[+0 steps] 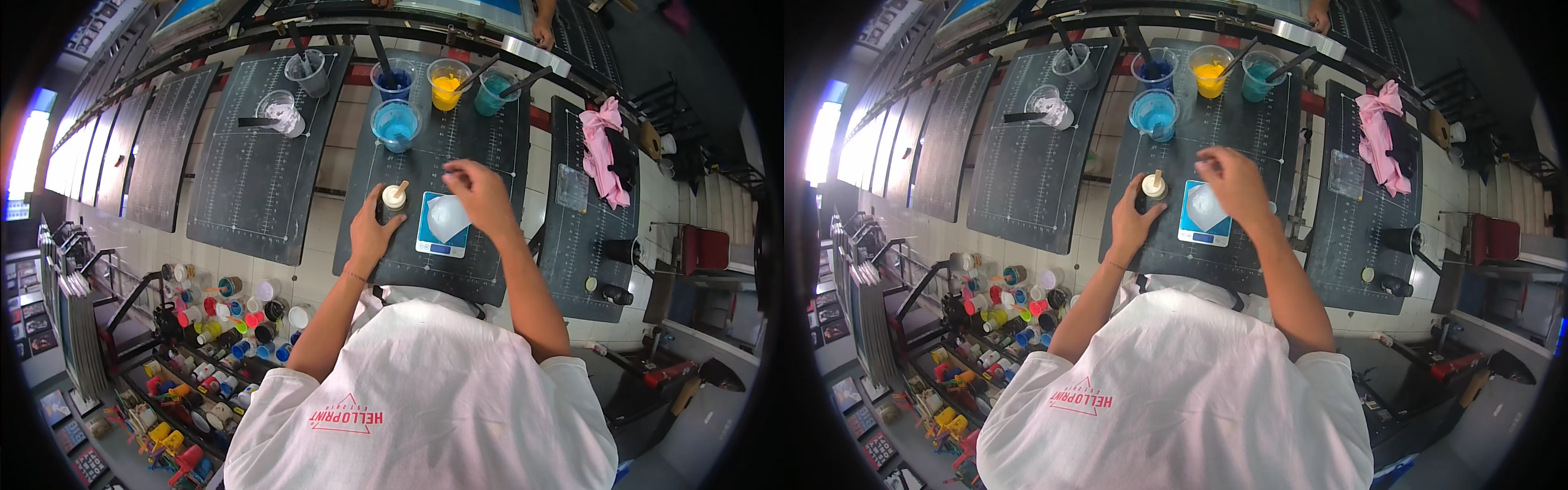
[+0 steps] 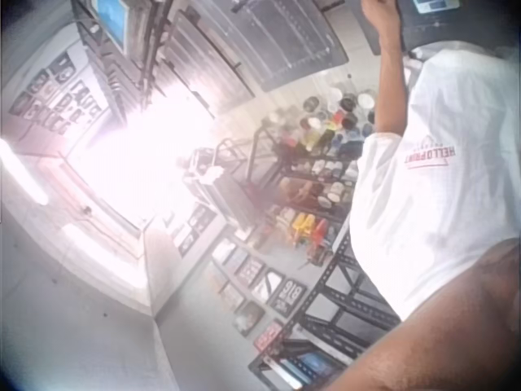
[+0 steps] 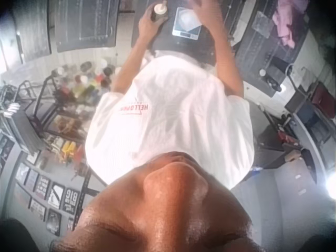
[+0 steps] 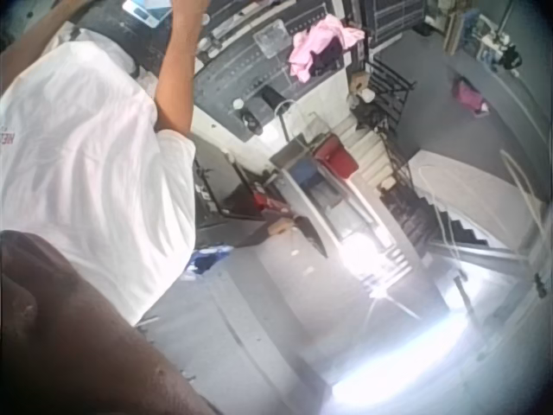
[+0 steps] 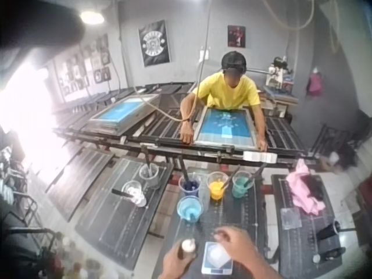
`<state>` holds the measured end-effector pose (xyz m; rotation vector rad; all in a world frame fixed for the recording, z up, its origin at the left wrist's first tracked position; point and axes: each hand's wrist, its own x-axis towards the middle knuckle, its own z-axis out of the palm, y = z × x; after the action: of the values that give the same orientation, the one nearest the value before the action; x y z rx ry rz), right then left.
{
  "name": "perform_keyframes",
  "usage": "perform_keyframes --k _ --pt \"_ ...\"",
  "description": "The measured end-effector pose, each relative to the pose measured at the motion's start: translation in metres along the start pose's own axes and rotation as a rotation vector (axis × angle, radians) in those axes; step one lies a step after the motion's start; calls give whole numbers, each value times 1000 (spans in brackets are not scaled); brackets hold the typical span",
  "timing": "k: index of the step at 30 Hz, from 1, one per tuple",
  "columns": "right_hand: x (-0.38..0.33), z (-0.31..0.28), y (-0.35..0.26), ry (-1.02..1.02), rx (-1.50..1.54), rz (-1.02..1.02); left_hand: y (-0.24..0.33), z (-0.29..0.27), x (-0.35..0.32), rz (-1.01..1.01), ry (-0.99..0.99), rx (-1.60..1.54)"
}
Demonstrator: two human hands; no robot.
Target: The person pours paint from a bottle into a cup on a scale, adds liquid from a smaller bottle, and then stirs the mixture with a stick in a larger container.
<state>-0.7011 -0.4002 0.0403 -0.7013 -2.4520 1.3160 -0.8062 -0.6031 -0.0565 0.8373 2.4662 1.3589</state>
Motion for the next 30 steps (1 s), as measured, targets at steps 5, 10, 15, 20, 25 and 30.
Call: perform_keyframes --k 5,10,15,20,25,30 --pt "-21 -22 47 -81 -278 122 -3 -12 -35 156 159 170" --pt "-25 -7 58 -141 -354 179 14 -13 -45 -189 -205 -261" --pt "-18 -7 66 -147 -275 287 29 -12 -38 -255 -409 -289" --pt "23 -33 91 83 5 322 27 -15 -42 -253 -394 -323" --pt "109 -49 141 352 46 299 12 -25 -47 -274 -489 -335" --pt "160 -46 154 419 35 173 24 -56 -45 -331 -593 -266"
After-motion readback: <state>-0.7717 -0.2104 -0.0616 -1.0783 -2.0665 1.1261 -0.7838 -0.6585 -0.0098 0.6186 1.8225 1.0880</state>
